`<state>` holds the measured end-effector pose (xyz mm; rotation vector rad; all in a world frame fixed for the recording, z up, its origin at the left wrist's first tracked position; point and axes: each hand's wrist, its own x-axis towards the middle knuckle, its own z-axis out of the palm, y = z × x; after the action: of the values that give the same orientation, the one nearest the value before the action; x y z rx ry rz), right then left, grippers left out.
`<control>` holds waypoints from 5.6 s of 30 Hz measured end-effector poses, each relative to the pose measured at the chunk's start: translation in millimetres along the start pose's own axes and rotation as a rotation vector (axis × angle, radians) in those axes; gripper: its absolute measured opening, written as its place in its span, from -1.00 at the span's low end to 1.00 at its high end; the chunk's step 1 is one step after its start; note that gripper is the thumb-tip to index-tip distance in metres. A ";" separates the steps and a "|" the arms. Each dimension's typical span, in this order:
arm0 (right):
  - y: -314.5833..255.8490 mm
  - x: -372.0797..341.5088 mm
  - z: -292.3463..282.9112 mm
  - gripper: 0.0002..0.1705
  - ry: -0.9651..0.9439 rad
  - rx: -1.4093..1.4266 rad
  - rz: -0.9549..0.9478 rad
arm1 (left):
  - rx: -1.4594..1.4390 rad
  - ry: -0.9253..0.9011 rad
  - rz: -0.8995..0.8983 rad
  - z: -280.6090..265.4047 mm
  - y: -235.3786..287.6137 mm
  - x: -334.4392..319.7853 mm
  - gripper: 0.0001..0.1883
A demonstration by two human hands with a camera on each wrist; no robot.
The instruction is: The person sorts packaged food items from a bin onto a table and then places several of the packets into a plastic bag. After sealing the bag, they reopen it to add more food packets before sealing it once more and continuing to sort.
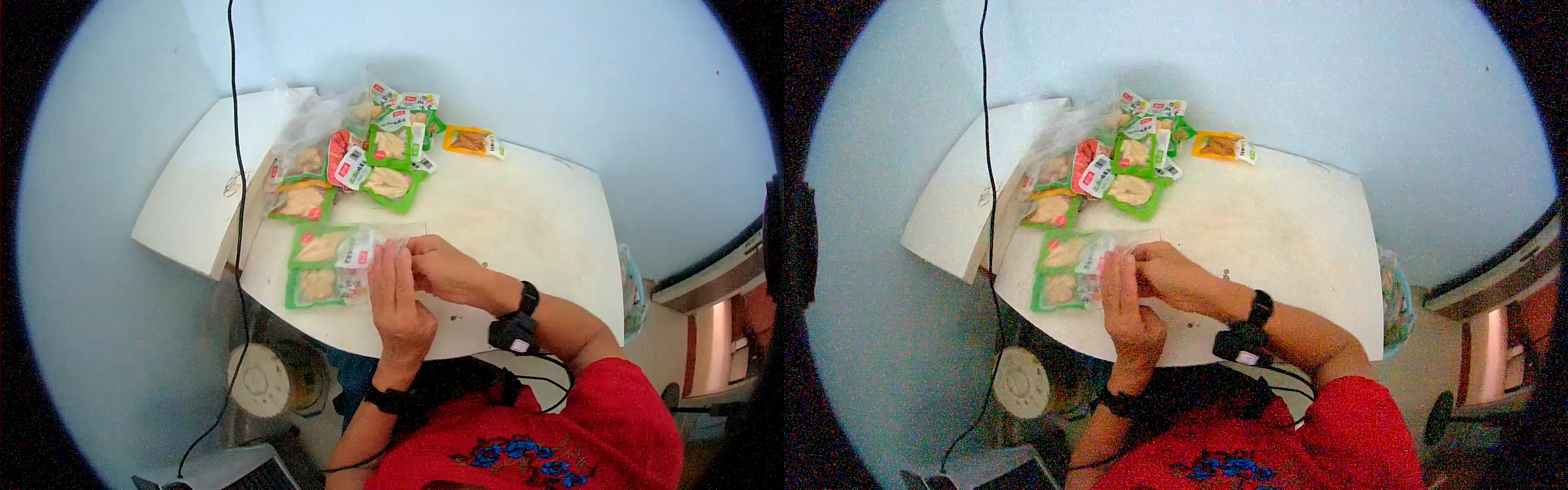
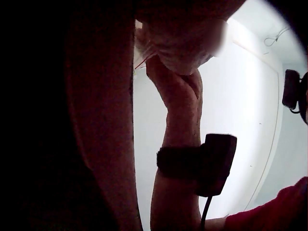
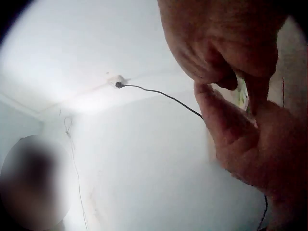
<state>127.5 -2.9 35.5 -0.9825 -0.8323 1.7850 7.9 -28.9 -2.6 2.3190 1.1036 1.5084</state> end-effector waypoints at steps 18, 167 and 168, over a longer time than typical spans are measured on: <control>-117.5 61.5 -263.6 -0.52 0.991 -1.131 -0.141 | 0.058 -0.063 0.019 3.2 -0.3 4.6 -0.32; -82.1 118.6 -18.3 -0.39 0.293 -1.776 -0.607 | -0.063 0.083 0.036 -3.3 -4.4 3.3 -0.44; -82.6 120.2 -3.7 -0.36 0.350 -1.786 -0.501 | -0.059 0.090 0.041 -3.1 -5.2 3.0 -0.45</control>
<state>130.0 138.4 71.5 -1.7557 -2.1895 0.0248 3.4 -24.0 -1.6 2.2681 1.0232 1.6522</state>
